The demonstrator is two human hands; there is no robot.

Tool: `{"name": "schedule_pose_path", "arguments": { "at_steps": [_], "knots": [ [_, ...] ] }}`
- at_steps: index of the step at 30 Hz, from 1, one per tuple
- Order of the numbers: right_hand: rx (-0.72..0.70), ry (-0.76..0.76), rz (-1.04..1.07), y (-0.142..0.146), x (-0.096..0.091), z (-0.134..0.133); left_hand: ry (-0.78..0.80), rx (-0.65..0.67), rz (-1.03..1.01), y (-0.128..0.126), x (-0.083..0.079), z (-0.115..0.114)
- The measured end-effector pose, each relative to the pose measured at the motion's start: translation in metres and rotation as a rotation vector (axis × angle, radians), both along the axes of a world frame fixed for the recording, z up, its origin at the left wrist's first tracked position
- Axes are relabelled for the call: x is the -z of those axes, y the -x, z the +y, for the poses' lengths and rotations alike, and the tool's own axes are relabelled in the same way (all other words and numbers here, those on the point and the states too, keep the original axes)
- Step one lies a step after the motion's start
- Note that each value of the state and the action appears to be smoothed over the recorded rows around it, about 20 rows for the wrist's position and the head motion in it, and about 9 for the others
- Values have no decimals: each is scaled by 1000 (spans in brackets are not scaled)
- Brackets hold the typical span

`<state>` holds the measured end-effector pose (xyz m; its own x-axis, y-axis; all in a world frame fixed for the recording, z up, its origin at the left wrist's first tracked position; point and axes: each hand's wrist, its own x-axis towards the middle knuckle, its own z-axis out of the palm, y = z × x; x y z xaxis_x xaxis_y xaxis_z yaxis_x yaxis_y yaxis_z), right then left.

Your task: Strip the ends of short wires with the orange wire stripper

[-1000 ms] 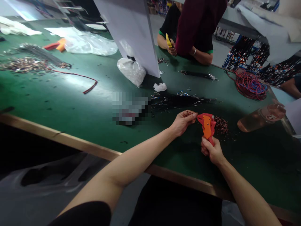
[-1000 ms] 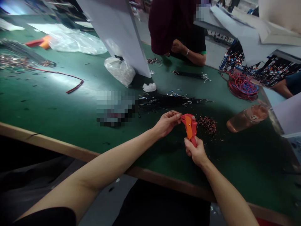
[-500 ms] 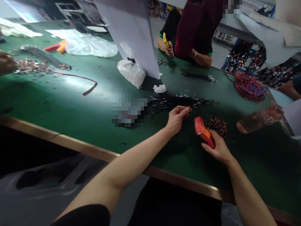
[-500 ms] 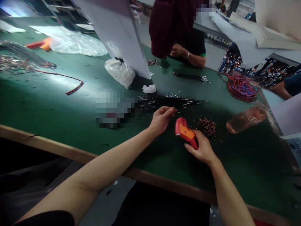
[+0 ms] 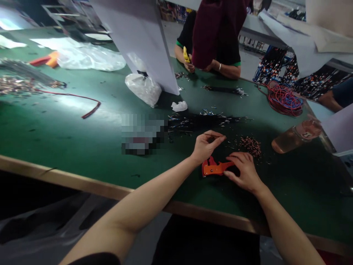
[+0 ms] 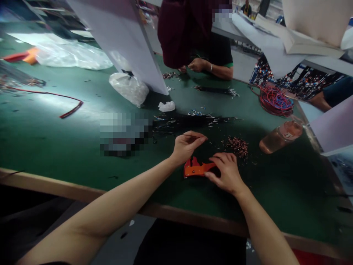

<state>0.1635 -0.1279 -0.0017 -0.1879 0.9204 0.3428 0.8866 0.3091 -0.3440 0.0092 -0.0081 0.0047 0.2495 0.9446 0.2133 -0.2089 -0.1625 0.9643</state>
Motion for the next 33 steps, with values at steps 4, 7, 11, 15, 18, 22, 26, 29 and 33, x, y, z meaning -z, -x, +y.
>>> {"name": "schedule_pose_path", "arguments": {
  "at_steps": [4,7,11,15,18,22,26,29,33],
  "knots": [
    [206,-184,114,-3,0,2,-135,73,99,-1,2,-8],
    [258,-246,154,-4,2,3,-204,173,126,-2,4,-15],
    [278,-204,178,-3,3,4,-179,251,131,-4,3,-20],
    [302,-161,223,-4,3,5,-114,283,144,-4,0,-19],
    [351,-180,271,-7,3,5,-78,265,136,-4,0,-15],
    [517,-200,412,-27,4,9,23,108,57,-3,1,-5],
    [594,-289,436,-54,6,16,118,-7,4,-2,1,4],
    [536,-331,328,-59,8,18,140,0,1,-3,2,7],
    [332,-148,205,-34,7,13,125,-39,-7,-2,8,14]
  ]
}}
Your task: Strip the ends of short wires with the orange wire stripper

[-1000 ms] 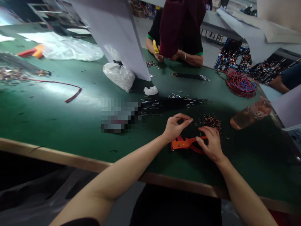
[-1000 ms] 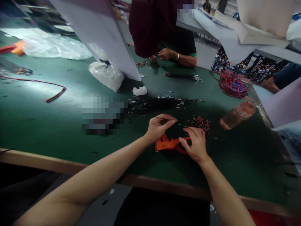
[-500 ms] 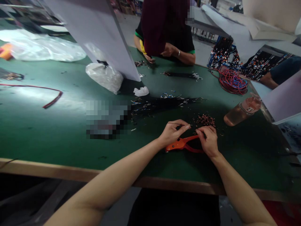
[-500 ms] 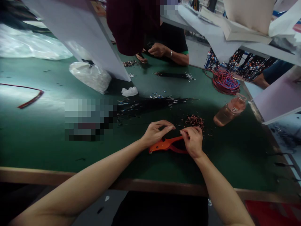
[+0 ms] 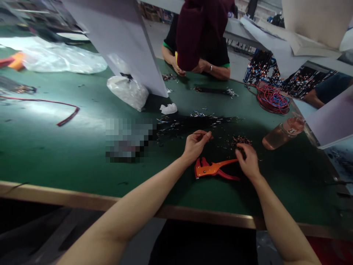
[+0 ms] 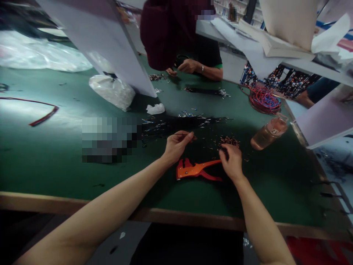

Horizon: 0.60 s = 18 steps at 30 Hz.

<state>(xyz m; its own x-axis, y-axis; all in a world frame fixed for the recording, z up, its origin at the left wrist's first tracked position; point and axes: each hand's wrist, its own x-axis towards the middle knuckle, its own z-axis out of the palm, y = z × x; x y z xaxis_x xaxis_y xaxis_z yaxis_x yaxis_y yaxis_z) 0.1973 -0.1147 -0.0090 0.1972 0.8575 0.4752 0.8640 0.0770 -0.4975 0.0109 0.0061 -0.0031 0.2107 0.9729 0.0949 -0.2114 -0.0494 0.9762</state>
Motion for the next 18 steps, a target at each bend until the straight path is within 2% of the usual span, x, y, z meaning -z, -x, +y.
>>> {"name": "schedule_pose_path", "arguments": {
  "at_steps": [5,8,12,14,16,18],
  "knots": [
    [-288,379,-304,40,-13,-16,22,-105,-60,3,6,13],
    [-309,455,-390,51,-14,-24,54,-121,-65,3,9,15],
    [-255,431,-418,49,-5,-33,48,-117,-40,0,10,11],
    [-232,382,-340,41,-4,-37,54,-129,-44,-2,7,8],
    [-187,282,-146,29,-6,-41,73,-135,-60,-4,-1,6],
    [-150,176,153,17,-12,-44,75,-135,-73,-5,-12,2]
  ]
}}
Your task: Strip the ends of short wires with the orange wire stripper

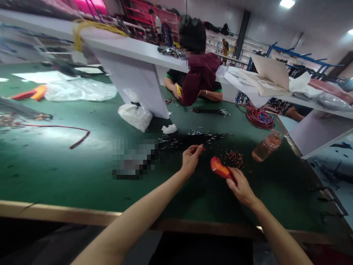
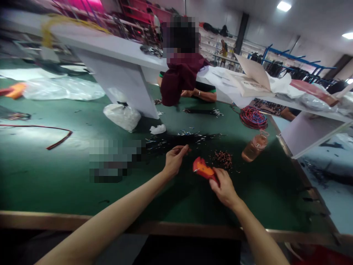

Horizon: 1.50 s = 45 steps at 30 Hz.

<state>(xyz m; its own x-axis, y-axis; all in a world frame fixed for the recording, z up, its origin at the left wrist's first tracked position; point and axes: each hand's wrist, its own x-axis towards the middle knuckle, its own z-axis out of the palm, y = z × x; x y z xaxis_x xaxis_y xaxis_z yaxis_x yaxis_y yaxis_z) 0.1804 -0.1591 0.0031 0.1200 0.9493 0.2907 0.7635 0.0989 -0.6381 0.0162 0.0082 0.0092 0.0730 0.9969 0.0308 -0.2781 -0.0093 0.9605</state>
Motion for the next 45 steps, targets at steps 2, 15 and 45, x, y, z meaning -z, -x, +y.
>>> {"name": "schedule_pose_path", "arguments": {
  "at_steps": [2,15,45],
  "knots": [
    [59,-23,323,-6,-5,-1,-11,2,-11,-2,-11,-7],
    [92,-2,1013,24,11,-10,-74,30,157,-36,-11,-69],
    [152,56,695,17,7,14,145,182,-119,-38,4,-69]
  ]
}}
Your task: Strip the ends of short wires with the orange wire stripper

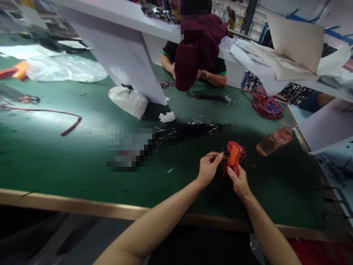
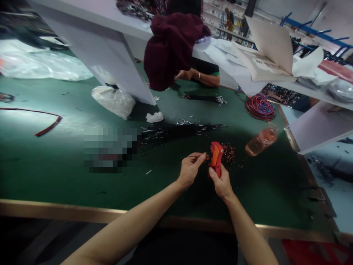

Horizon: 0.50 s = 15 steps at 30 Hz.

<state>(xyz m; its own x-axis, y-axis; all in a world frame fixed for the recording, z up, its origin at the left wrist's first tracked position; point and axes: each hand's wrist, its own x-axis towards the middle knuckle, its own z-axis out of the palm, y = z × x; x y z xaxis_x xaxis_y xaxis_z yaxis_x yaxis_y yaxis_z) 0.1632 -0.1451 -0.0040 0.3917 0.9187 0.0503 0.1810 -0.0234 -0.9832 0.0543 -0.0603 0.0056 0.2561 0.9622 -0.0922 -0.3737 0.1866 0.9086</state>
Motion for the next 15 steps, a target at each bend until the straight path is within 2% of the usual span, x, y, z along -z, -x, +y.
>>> {"name": "schedule_pose_path", "arguments": {
  "at_steps": [9,15],
  "knots": [
    [-23,-64,33,-1,8,2,-8,47,17,0,2,0],
    [35,-68,64,4,11,3,-25,78,30,1,-1,-1]
  ]
}}
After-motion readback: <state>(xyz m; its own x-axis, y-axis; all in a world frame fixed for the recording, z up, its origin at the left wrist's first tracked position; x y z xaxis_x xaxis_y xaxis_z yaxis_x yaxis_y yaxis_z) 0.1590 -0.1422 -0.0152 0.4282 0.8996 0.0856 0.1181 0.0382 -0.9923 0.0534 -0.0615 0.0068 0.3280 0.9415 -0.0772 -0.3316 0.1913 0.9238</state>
